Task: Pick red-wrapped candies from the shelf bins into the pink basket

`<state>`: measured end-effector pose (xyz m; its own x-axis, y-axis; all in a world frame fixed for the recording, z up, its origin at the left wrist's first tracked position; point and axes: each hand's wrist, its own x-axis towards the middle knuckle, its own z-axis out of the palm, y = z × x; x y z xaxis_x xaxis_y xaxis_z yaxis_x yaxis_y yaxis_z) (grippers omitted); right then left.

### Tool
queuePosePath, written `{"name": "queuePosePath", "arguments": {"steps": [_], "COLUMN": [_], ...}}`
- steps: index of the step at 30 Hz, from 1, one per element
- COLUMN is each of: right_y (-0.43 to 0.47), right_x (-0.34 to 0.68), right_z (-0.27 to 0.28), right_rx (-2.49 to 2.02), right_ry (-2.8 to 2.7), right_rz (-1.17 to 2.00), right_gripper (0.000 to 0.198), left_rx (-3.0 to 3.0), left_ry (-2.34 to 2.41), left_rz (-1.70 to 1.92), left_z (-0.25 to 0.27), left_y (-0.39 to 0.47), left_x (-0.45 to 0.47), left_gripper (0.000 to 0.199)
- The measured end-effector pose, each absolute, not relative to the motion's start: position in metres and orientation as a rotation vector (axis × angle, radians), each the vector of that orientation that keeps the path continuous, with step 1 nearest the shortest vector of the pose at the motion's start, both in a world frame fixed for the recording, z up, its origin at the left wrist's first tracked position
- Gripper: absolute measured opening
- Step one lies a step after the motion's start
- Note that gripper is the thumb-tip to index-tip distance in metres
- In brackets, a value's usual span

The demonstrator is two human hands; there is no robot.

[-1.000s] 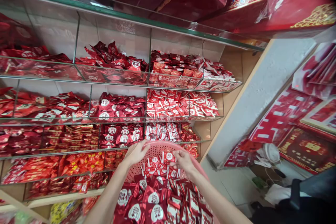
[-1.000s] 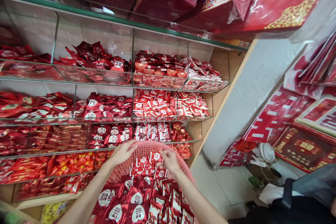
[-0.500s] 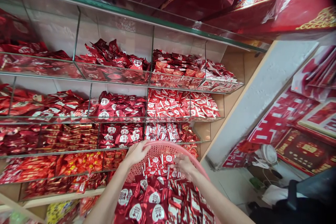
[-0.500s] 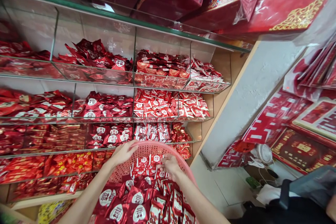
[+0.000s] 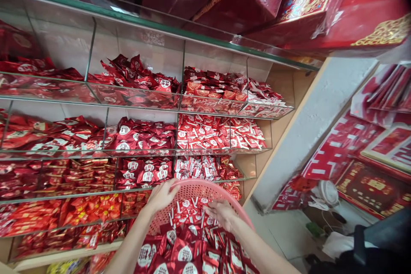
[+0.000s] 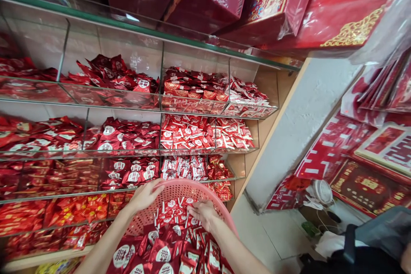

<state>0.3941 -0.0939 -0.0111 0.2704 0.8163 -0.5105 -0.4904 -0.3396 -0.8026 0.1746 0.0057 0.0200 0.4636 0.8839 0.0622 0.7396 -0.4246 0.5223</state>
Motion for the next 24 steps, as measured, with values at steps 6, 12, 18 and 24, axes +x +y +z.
{"name": "queuePosePath", "arguments": {"steps": [6,12,18,24], "right_y": [-0.106,-0.117,-0.096,-0.048], "right_x": [0.396,0.411,0.452,0.468], "right_z": [0.000,0.007,0.088,0.185], "right_rx": [-1.373,-1.463,-1.520,-1.594], "right_ry": [-0.311,-0.554,-1.238,-1.528], "right_rz": [1.335,1.288,0.540,-0.215], "right_gripper": [0.019,0.030,0.019,0.021], "left_rx": [2.319,2.324,2.327,2.319], "left_ry": [1.325,1.299,1.274,1.251], "left_rz": [0.457,0.463,0.466,0.441], "left_z": [0.021,0.015,0.010,0.011], "left_y": [0.010,0.017,0.019,0.017], "left_x": [0.181,0.183,0.184,0.189], "left_gripper": [0.053,0.056,0.055,0.057]}}
